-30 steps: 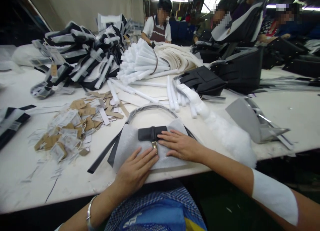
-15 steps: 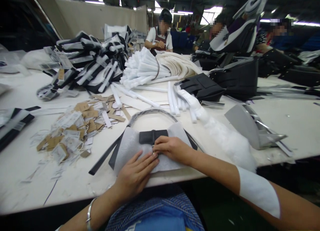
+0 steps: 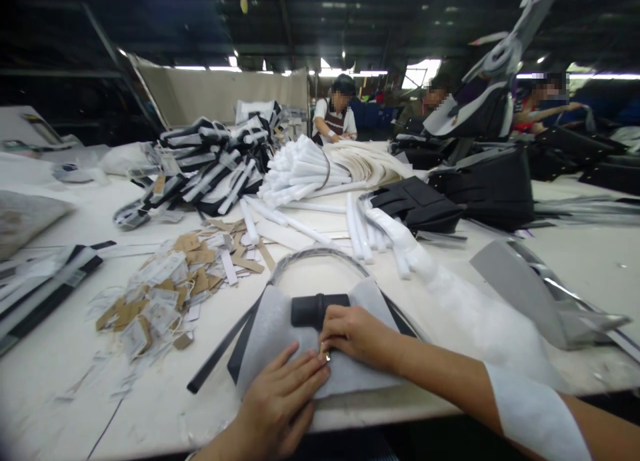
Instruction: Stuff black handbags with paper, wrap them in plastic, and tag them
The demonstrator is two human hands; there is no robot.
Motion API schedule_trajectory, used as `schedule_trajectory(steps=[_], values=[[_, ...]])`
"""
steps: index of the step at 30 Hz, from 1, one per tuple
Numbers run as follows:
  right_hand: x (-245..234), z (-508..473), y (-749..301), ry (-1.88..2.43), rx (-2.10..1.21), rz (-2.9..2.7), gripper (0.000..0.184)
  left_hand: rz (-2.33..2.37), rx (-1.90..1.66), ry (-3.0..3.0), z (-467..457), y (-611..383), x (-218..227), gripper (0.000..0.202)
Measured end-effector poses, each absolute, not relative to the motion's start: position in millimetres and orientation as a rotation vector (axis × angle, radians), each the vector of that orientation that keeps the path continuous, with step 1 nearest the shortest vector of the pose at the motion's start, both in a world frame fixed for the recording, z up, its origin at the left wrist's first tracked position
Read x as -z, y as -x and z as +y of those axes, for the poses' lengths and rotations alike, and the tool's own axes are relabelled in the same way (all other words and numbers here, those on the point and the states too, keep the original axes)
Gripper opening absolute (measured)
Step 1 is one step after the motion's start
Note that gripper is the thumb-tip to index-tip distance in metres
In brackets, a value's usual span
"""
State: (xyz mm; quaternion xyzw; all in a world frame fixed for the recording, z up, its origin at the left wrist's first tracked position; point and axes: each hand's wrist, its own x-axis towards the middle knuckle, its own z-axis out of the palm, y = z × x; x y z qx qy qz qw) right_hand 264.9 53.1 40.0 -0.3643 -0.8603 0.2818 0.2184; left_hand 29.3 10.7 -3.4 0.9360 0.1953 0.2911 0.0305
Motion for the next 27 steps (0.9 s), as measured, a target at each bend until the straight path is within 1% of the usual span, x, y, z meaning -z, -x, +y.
schedule_trajectory(steps=[3,6,9,11,12,15,17,20,21,22,24,26,27], values=[[-39.7,43.4,-257.1,1.148,-0.65,-2.382,0.009,0.547,-1.035,-2.926,15.0,-31.1,8.0,0.051],[-46.4,36.9,-251.5,1.33,-0.57,-2.399,0.007,0.498,-1.086,-3.011,19.5,-32.3,14.3,0.052],[-65.1,45.7,-253.0,1.32,-0.718,-2.48,0.006,0.461,-1.158,-3.06,23.3,-32.3,21.6,0.044],[-80.5,63.6,-254.3,1.243,-0.814,-2.534,0.012,0.447,-1.22,-3.07,25.6,-31.5,26.1,0.037],[-87.1,76.3,-253.4,1.221,-0.793,-2.535,0.017,0.447,-1.245,-3.077,26.7,-30.9,27.9,0.035],[-94.5,127.7,-240.6,1.296,-0.495,-2.494,0.024,0.459,-1.29,-3.13,29.6,-29.0,31.8,0.032],[-87.3,168.7,-224.4,1.441,-0.303,-2.511,0.029,0.472,-1.299,-3.181,31.2,-28.9,33.6,0.03],[-65.4,226.4,-196.2,1.63,-0.209,-2.513,0.046,0.501,-1.311,-3.222,32.8,-33.5,38.0,0.026],[-57.6,241.8,-187.8,1.683,-0.2,-2.519,0.049,0.518,-1.376,-3.199,33.2,-36.4,40.4,0.025],[-50.6,254.6,-180.7,1.734,-0.187,-2.529,0.048,0.539,-1.474,-3.151,33.4,-39.6,43.1,0.022],[-40.3,271.9,-171.3,1.815,-0.151,-2.567,0.041,0.58,-1.688,-3.024,33.9,-45.5,49.1,0.017],[-36.9,280.1,-168.2,1.844,-0.099,-2.62,0.034,0.594,-1.765,-2.967,34.0,-49.1,54.0,0.014],[-38.2,281.9,-168.5,1.838,-0.069,-2.649,0.033,0.587,-1.737,-2.982,34.0,-49.7,55.6,0.015]])
